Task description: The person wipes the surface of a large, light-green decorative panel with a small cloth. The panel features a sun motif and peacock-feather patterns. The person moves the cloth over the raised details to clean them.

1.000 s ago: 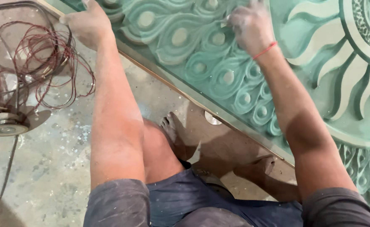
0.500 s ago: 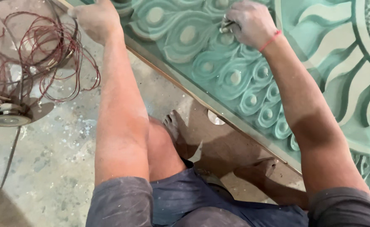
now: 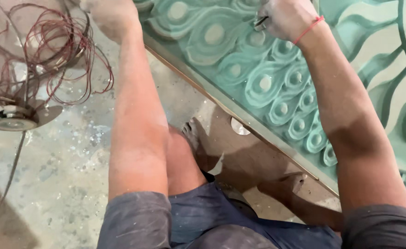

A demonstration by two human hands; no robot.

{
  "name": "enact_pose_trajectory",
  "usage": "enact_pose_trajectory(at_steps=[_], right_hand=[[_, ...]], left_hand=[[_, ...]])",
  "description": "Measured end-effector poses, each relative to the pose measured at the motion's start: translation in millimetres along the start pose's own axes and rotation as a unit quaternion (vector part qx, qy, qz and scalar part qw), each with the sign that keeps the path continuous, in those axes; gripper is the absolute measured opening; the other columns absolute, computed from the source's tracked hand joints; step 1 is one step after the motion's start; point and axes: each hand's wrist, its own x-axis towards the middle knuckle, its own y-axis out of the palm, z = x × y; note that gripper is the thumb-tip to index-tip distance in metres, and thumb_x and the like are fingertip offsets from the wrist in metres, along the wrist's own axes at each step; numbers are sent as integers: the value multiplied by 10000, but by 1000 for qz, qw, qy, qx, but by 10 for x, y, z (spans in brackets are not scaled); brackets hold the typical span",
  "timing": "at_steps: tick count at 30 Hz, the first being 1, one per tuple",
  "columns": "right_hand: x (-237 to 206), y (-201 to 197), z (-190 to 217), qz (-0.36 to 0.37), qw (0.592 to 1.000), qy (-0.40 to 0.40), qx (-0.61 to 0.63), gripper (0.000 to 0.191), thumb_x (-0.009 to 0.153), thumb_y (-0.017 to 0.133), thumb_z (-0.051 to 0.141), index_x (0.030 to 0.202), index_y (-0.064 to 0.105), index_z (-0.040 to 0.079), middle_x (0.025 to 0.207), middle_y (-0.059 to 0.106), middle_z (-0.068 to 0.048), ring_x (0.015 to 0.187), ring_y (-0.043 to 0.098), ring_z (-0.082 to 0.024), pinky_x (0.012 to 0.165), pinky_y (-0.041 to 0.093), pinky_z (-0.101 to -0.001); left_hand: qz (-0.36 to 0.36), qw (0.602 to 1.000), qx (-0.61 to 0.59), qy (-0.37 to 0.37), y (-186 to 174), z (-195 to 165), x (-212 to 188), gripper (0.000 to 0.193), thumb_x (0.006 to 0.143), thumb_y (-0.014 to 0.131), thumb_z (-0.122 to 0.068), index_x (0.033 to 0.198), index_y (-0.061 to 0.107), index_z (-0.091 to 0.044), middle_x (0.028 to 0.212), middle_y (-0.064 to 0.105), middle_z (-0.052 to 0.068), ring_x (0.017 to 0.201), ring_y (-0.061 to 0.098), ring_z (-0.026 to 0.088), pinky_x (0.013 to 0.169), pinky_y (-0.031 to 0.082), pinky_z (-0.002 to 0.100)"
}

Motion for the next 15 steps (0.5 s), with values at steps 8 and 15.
enact_pose_trajectory(at_steps=[8, 15], right_hand=[[-235, 17, 46, -64, 993, 41, 92, 207, 803, 687, 18, 961, 806, 82, 907, 741, -117, 809, 714, -304, 720, 567, -405], [-398, 115, 23, -115, 986, 102, 66, 233, 736, 734, 54, 963, 786, 45, 948, 750, -144, 828, 709, -356, 743, 570, -423]], left_hand=[[51, 997, -8, -50, -193, -107, -39, 782, 829, 707, -515, 1174, 392, 112, 955, 718, 274, 881, 760, 392, 762, 613, 457], [47, 997, -1, -57, -123, -76, -22, 755, 815, 722, -543, 1117, 437, 88, 967, 726, 259, 913, 755, 391, 785, 612, 457]])
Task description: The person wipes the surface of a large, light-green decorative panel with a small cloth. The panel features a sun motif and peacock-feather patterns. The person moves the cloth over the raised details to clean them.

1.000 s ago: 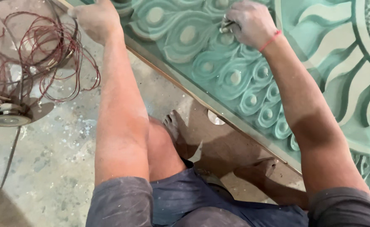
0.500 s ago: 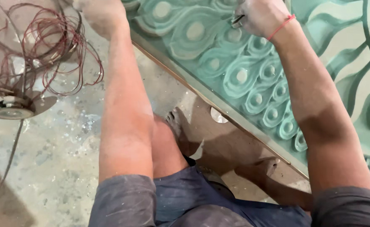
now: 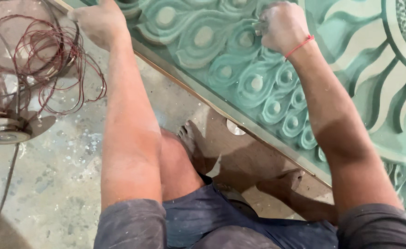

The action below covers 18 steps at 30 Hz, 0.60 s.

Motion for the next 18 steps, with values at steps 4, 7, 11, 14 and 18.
enact_pose_trajectory(at_steps=[4, 7, 11, 14, 18], right_hand=[[105, 130, -13, 13, 999, 19, 37, 269, 767, 729, 36, 1030, 789, 34, 956, 725, -183, 831, 696, -370, 735, 555, -427], [67, 108, -13, -15, 999, 5, 44, 265, 745, 691, 8, 990, 783, 52, 994, 743, -128, 870, 709, -331, 778, 574, -407], [-180, -33, 48, -55, 994, -55, -79, 82, 824, 751, 64, 896, 774, 94, 966, 718, -62, 937, 687, -283, 782, 540, -413], [-369, -123, 157, -109, 979, -91, -146, 125, 873, 730, 59, 962, 787, 126, 1020, 708, 0, 1020, 643, -236, 897, 522, -389], [-584, -130, 400, -105, 981, -111, -119, 185, 854, 724, 74, 1013, 809, 112, 1086, 680, -1, 1068, 573, -257, 981, 463, -417]], left_hand=[[-18, 1000, 1, 17, 0, 7, 2, 698, 861, 682, -471, 1149, 415, 106, 953, 735, 260, 914, 764, 383, 808, 614, 449], [-14, 1000, 1, 13, -59, -41, -51, 762, 829, 701, -473, 1194, 384, 116, 948, 733, 258, 891, 757, 392, 778, 607, 461], [3, 1000, 2, -4, -131, -105, -91, 771, 820, 712, -482, 1195, 379, 103, 956, 730, 258, 894, 757, 391, 777, 605, 462], [16, 1000, -1, -11, -145, -93, -72, 737, 821, 698, -457, 1186, 375, 96, 949, 737, 247, 878, 768, 381, 766, 614, 462], [-11, 1000, 0, 28, -119, -62, -45, 681, 846, 711, -462, 1117, 415, 88, 939, 726, 262, 885, 759, 394, 785, 613, 467]])
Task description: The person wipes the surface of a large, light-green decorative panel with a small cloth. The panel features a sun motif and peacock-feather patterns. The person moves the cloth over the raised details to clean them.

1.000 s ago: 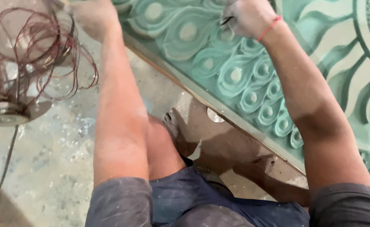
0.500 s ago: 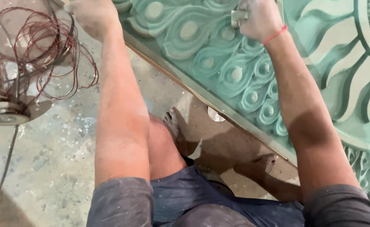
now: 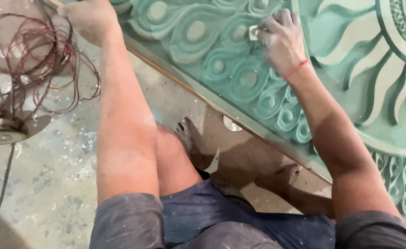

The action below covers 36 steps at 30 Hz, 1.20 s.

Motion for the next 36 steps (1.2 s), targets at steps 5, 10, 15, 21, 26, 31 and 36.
enact_pose_trajectory(at_steps=[5, 10, 15, 21, 26, 31, 36], right_hand=[[-29, -55, 161, -2, 1000, 18, 24, 176, 885, 725, 44, 1029, 799, 113, 1084, 667, 12, 1130, 563, -237, 1052, 441, -419], [34, -109, 53, 26, 999, 23, 24, 233, 828, 696, 9, 991, 790, 147, 1102, 699, 45, 1153, 570, -252, 1041, 440, -407], [41, -72, 206, 23, 1000, 11, 7, 205, 798, 718, 44, 969, 790, 131, 1034, 696, 14, 1098, 578, -238, 1021, 437, -417], [249, 114, 588, -38, 997, 34, 60, 201, 822, 696, 56, 990, 790, 113, 1074, 706, -1, 1089, 571, -249, 999, 426, -415], [273, 122, 684, -12, 994, 104, -29, 201, 821, 693, 85, 963, 804, 174, 1040, 697, -18, 1067, 570, -266, 953, 434, -417], [215, 76, 686, 2, 994, 110, 1, 201, 814, 676, 38, 916, 810, 147, 1040, 709, 7, 1067, 564, -270, 949, 424, -425], [444, 324, 831, -42, 986, 160, 21, 221, 777, 678, 40, 910, 819, 145, 956, 707, -19, 1025, 568, -269, 903, 428, -414]], left_hand=[[15, 999, -4, -31, -19, -35, -27, 679, 839, 703, -458, 1125, 414, 85, 932, 732, 246, 873, 767, 380, 772, 618, 459], [17, 999, 11, -31, -50, -63, -31, 749, 810, 708, -509, 1163, 405, 77, 926, 730, 237, 858, 762, 379, 744, 614, 469], [26, 999, 17, -28, -12, -15, -7, 714, 856, 688, -472, 1192, 411, 95, 970, 732, 254, 889, 780, 365, 795, 631, 448], [17, 1000, -16, -19, -14, 7, -15, 822, 820, 708, -524, 1224, 383, 114, 989, 722, 269, 912, 761, 380, 778, 612, 455], [12, 1000, -20, -9, 84, 103, 20, 847, 810, 718, -538, 1217, 381, 124, 979, 733, 255, 891, 758, 389, 762, 610, 462], [-14, 999, -14, 25, 220, 271, 126, 663, 883, 654, -436, 1152, 415, 121, 933, 742, 269, 910, 767, 392, 807, 626, 455], [11, 999, 13, -27, 206, 184, 113, 699, 863, 635, -426, 1200, 366, 124, 933, 723, 287, 885, 757, 405, 800, 612, 463]])
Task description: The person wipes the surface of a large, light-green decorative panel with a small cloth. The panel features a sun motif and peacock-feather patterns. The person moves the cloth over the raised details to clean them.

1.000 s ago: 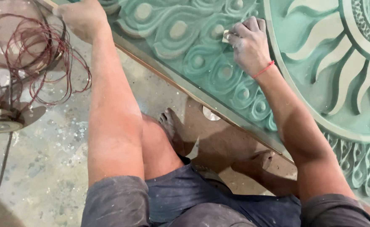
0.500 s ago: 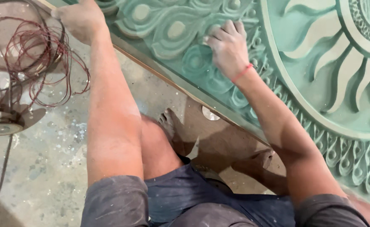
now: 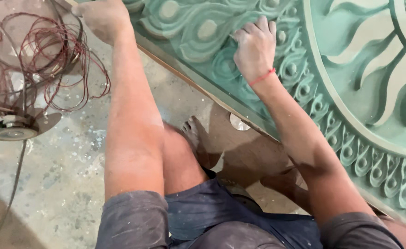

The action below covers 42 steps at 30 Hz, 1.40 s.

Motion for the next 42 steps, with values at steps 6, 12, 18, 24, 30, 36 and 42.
enact_pose_trajectory(at_steps=[6, 12, 18, 24, 30, 36, 42], right_hand=[[-97, -139, -204, 29, 996, -62, -60, 223, 786, 676, 39, 891, 810, 183, 993, 736, 17, 1079, 557, -252, 1007, 409, -446], [-158, -436, -440, 77, 992, -92, -42, 195, 815, 684, 80, 936, 813, 162, 997, 745, 30, 1135, 552, -264, 1090, 390, -463], [-174, -124, -291, 0, 998, -52, -29, 154, 778, 687, 52, 878, 789, 110, 1032, 743, 5, 1120, 568, -257, 1044, 401, -443], [-84, -49, -164, -5, 999, -45, 24, 151, 796, 728, 50, 921, 790, 107, 926, 726, -38, 999, 599, -283, 918, 454, -427], [117, -231, -617, -101, 953, 175, 226, 181, 916, 678, 59, 1083, 747, 52, 992, 774, -130, 940, 762, -335, 768, 593, -428], [13, -11, -547, 35, 986, 91, 139, 320, 786, 876, 202, 914, 683, -19, 848, 697, -219, 793, 675, -425, 694, 539, -476], [74, 145, -430, 25, 984, 142, 108, 207, 881, 832, 170, 933, 689, 30, 913, 719, -199, 871, 687, -421, 758, 545, -486]], left_hand=[[15, 999, -36, 3, -172, -82, -88, 800, 812, 704, -489, 1218, 359, 108, 952, 722, 280, 880, 751, 410, 758, 603, 477], [18, 1000, -22, -3, -132, -63, -47, 707, 813, 699, -434, 1151, 389, 104, 955, 735, 265, 881, 775, 390, 786, 620, 458], [-13, 1000, -17, 3, -121, -76, -63, 755, 813, 715, -505, 1145, 421, 106, 968, 725, 270, 906, 753, 401, 805, 602, 472], [-12, 1000, 4, 17, -157, -113, -122, 890, 856, 674, -556, 1263, 354, 168, 997, 733, 258, 927, 746, 400, 801, 605, 465], [-45, 997, 13, 53, -152, -123, -129, 890, 861, 695, -539, 1240, 355, 190, 1012, 710, 295, 932, 731, 424, 822, 598, 477], [-28, 999, -12, 10, -179, -146, -138, 792, 767, 713, -543, 1121, 428, 106, 946, 724, 275, 866, 745, 415, 758, 600, 485], [1, 999, -31, 30, -97, -76, -81, 648, 873, 636, -424, 1118, 393, 125, 885, 735, 290, 875, 762, 410, 774, 626, 465]])
